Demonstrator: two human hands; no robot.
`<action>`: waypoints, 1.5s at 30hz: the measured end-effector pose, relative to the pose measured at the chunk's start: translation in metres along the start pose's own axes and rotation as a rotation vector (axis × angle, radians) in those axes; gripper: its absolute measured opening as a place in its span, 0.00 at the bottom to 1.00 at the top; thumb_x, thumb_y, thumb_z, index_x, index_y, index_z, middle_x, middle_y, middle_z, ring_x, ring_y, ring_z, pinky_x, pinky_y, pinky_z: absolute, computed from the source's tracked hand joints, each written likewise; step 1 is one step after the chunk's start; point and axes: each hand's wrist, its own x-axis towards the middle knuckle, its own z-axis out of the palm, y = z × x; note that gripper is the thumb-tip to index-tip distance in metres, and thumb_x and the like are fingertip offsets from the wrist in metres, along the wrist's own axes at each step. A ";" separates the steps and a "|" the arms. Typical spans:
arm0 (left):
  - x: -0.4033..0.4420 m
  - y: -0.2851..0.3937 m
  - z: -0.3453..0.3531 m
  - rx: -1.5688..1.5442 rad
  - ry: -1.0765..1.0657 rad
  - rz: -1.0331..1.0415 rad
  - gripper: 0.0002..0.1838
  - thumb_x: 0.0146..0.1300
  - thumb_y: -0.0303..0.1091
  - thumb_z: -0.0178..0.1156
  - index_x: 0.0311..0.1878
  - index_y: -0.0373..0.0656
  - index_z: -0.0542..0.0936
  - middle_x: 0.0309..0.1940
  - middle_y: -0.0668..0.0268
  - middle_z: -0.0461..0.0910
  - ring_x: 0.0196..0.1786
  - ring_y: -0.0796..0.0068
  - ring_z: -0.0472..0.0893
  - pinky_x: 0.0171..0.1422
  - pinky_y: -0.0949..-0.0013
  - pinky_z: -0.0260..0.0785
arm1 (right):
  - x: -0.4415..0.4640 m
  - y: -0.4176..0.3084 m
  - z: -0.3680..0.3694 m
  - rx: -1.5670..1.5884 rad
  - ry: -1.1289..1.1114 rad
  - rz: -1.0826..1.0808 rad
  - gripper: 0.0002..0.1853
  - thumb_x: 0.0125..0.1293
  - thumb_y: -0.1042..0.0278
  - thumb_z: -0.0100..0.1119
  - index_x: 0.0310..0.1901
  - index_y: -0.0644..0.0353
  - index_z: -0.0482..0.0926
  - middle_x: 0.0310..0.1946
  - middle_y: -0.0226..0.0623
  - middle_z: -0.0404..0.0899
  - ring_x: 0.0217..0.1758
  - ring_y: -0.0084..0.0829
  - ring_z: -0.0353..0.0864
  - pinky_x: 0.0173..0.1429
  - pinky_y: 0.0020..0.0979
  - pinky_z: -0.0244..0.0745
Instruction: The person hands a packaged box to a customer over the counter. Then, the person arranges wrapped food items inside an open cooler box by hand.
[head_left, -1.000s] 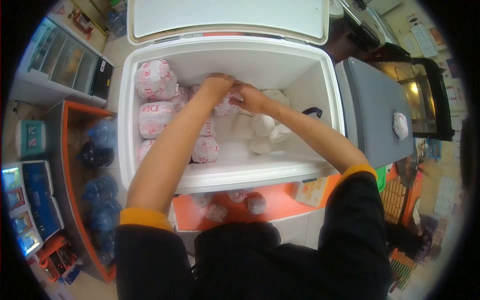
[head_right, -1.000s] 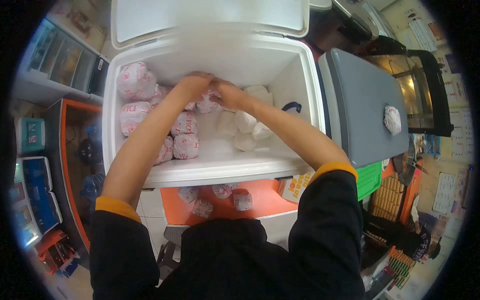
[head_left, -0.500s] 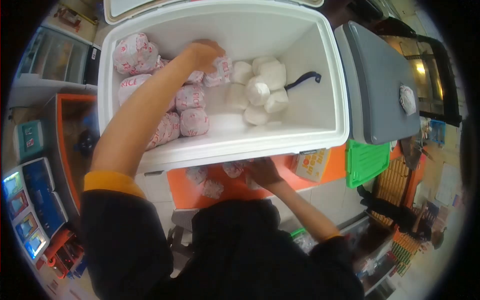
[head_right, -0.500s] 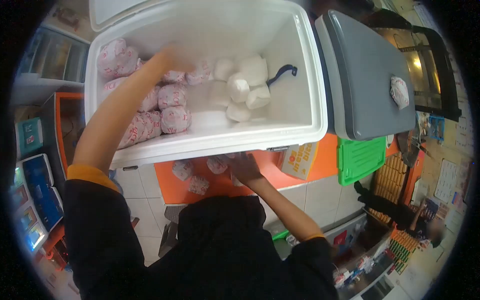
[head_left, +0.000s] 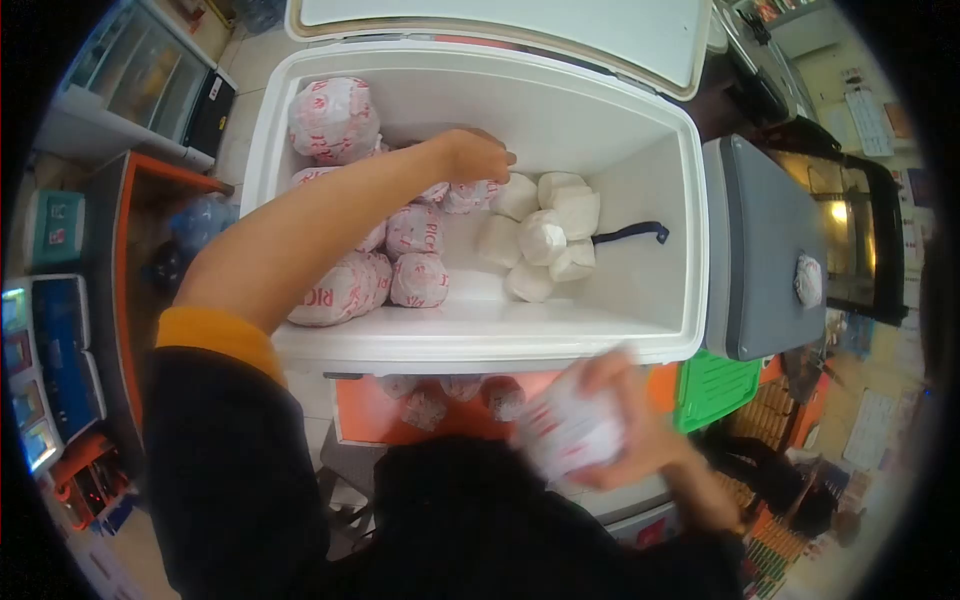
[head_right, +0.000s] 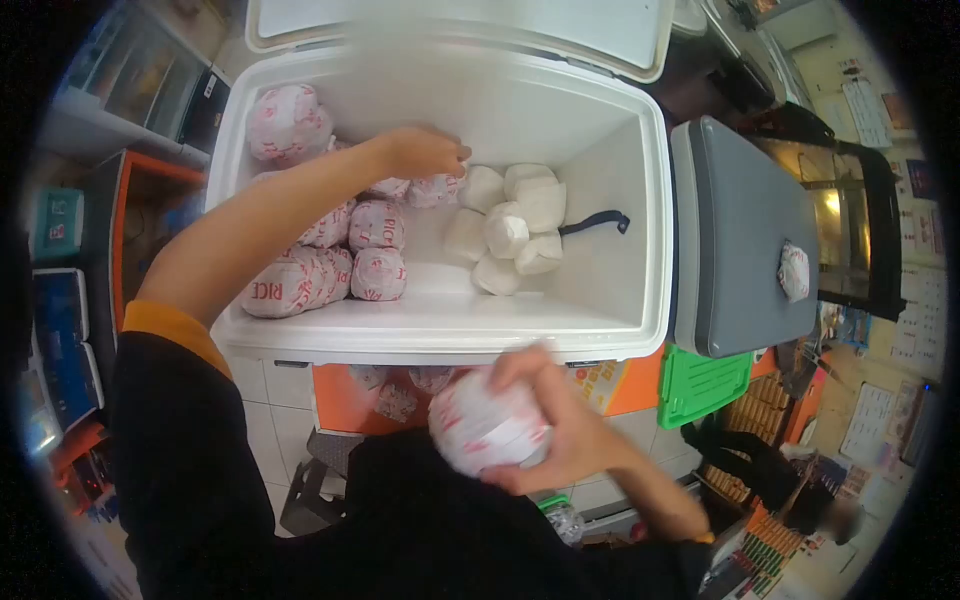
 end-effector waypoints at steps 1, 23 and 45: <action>0.002 0.002 -0.009 -0.031 -0.095 -0.026 0.16 0.49 0.26 0.63 0.44 0.49 0.80 0.43 0.65 0.77 0.50 0.57 0.78 0.54 0.60 0.74 | 0.021 -0.009 -0.011 0.098 0.051 0.076 0.38 0.45 0.66 0.73 0.55 0.54 0.59 0.50 0.45 0.72 0.49 0.35 0.75 0.55 0.38 0.71; 0.010 0.000 -0.014 -0.272 -0.263 -0.359 0.14 0.56 0.35 0.64 0.45 0.46 0.85 0.51 0.61 0.81 0.54 0.57 0.80 0.52 0.56 0.75 | 0.205 0.222 0.006 -1.111 -0.200 -0.024 0.30 0.55 0.64 0.65 0.58 0.62 0.64 0.54 0.49 0.66 0.51 0.47 0.76 0.44 0.47 0.79; 0.011 -0.019 0.009 -0.184 -0.172 -0.083 0.30 0.42 0.20 0.65 0.53 0.53 0.82 0.46 0.62 0.83 0.50 0.58 0.80 0.52 0.59 0.74 | -0.085 0.308 0.138 -0.722 0.096 0.401 0.29 0.47 0.65 0.69 0.55 0.54 0.73 0.58 0.44 0.67 0.58 0.42 0.73 0.46 0.42 0.78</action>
